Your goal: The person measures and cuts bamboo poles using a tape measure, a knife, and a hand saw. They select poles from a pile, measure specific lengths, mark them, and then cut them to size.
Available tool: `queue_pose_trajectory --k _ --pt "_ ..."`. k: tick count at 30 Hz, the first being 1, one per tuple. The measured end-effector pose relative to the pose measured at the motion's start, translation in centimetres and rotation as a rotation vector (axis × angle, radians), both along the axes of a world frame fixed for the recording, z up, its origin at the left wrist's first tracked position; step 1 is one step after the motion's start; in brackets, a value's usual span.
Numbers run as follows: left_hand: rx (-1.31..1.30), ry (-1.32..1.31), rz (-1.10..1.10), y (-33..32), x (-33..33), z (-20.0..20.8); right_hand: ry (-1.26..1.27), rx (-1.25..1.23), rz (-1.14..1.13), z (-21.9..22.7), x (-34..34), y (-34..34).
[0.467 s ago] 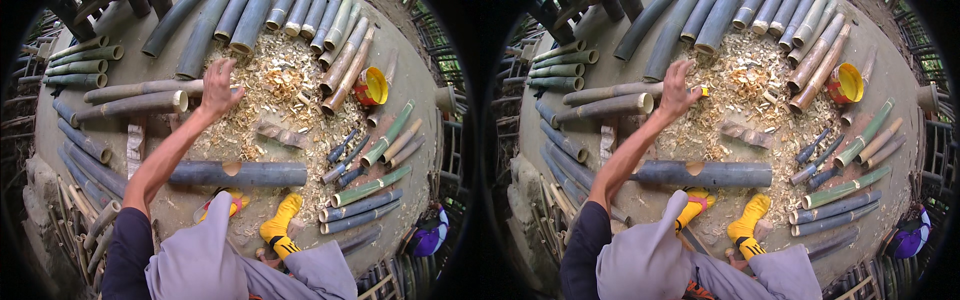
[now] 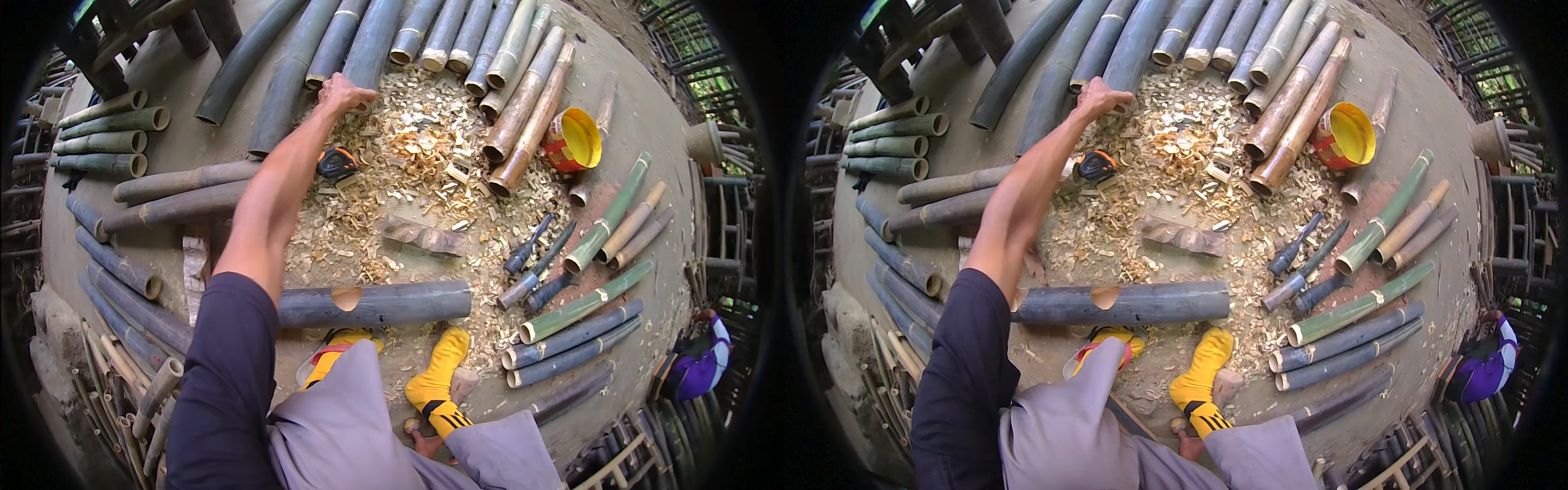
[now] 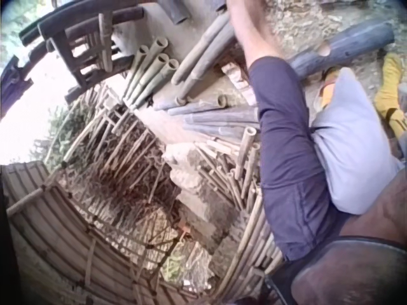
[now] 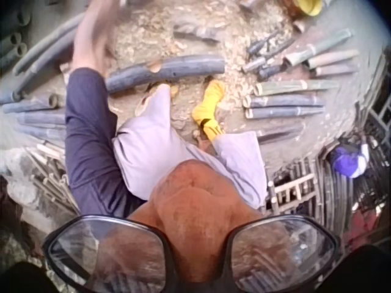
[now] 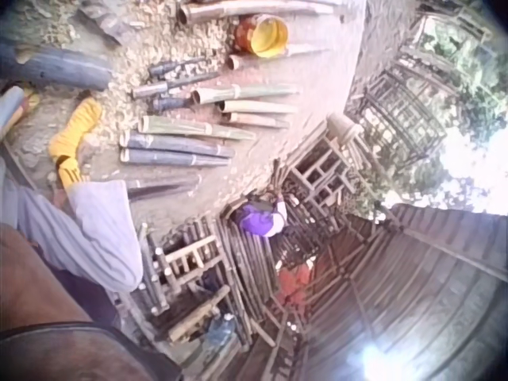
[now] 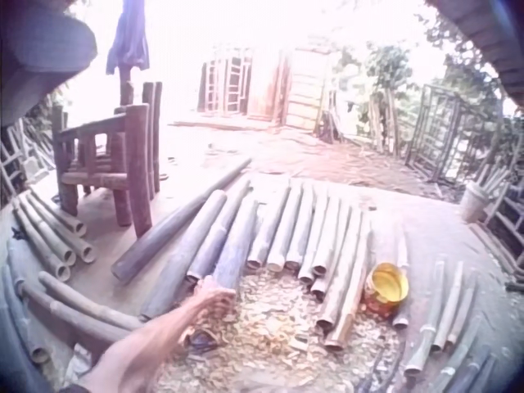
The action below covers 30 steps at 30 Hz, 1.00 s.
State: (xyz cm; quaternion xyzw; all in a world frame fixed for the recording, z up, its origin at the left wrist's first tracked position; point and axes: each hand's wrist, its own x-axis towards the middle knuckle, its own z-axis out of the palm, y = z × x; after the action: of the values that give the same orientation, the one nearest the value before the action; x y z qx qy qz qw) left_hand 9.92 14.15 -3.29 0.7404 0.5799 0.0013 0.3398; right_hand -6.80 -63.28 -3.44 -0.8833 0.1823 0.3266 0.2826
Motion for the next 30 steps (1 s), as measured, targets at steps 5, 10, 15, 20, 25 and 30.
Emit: queue_pose_trajectory --k 5,10,15,20,25,30 --pt "-0.931 -0.823 0.192 -7.9 -3.2 3.6 -0.025 0.013 0.043 0.5 0.7 0.5" --pt "-1.381 -1.259 0.464 -21.3 -5.7 6.3 0.222 -0.475 0.890 -0.5 5.3 -8.6" --pt "-1.589 -1.281 0.501 -31.8 -7.9 5.8 0.480 -0.255 0.762 16.3 25.8 -2.3" --pt "-1.554 -0.872 0.043 -38.8 -11.7 7.7 0.208 0.120 0.538 26.8 32.0 12.9" --pt "-1.736 -0.762 -0.236 -37.7 -14.9 12.9 0.506 0.450 0.686 18.3 26.1 28.2" --pt "-1.587 -0.556 -0.378 -36.3 -17.1 12.8 0.717 0.621 0.438 7.1 22.5 32.1"
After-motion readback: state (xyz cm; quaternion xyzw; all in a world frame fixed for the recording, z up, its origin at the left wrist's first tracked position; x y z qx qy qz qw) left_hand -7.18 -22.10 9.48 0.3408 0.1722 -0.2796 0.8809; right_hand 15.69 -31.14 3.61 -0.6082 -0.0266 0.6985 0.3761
